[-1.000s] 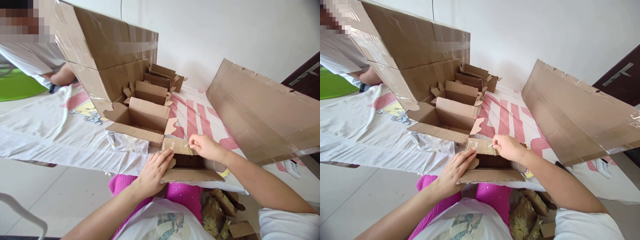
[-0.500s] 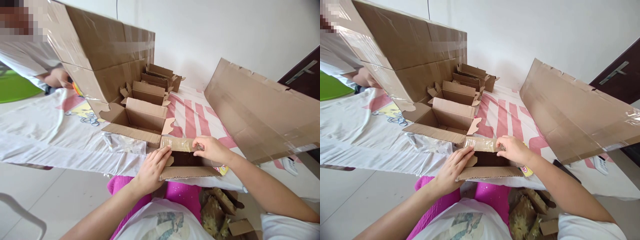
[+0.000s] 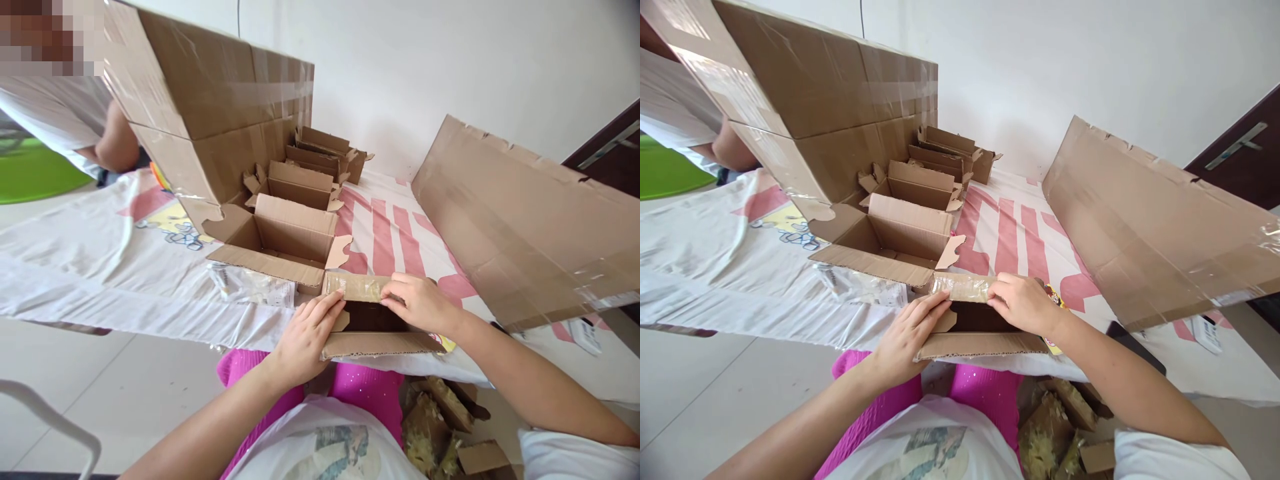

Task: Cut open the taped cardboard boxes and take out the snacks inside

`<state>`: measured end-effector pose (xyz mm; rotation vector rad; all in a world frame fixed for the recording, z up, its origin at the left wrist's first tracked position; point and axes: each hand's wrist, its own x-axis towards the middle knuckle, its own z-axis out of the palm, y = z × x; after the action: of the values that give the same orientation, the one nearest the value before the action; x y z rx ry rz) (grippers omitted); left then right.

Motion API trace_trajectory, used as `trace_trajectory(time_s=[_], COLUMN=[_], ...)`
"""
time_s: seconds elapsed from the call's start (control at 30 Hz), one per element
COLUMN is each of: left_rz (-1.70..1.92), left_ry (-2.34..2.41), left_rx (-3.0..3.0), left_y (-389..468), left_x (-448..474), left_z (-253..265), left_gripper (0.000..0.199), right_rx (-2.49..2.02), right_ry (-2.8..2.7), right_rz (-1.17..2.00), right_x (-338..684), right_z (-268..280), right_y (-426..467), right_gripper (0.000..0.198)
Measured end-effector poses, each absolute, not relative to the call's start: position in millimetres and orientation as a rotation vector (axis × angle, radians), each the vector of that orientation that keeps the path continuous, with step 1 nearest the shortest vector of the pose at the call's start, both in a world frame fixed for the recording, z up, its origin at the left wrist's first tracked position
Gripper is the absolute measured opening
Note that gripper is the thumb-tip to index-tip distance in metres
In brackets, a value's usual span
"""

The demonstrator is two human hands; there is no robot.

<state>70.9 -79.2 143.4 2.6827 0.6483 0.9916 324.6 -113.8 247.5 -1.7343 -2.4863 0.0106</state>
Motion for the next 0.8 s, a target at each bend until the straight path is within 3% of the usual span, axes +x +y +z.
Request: trace_trajectory(time_s=[0.13, 0.27, 0.8], left_rz=[0.998, 0.978, 0.957], left_ry=[0.641, 0.651, 0.659], left_rx=[2.680, 2.677, 2.641], left_y=[-79, -79, -78], left_x=[71, 71, 72], left_z=[143, 143, 142], left_gripper=[0.068, 0.069, 0.071], right_rx=[-1.683, -1.615, -1.695], right_ry=[-2.552, -2.595, -2.507], right_rz=[-0.115, -0.252, -0.123], right_x=[317, 310, 303], right_z=[247, 244, 245], right_y=[-113, -110, -108], right_gripper=[0.020, 0.006, 0.015])
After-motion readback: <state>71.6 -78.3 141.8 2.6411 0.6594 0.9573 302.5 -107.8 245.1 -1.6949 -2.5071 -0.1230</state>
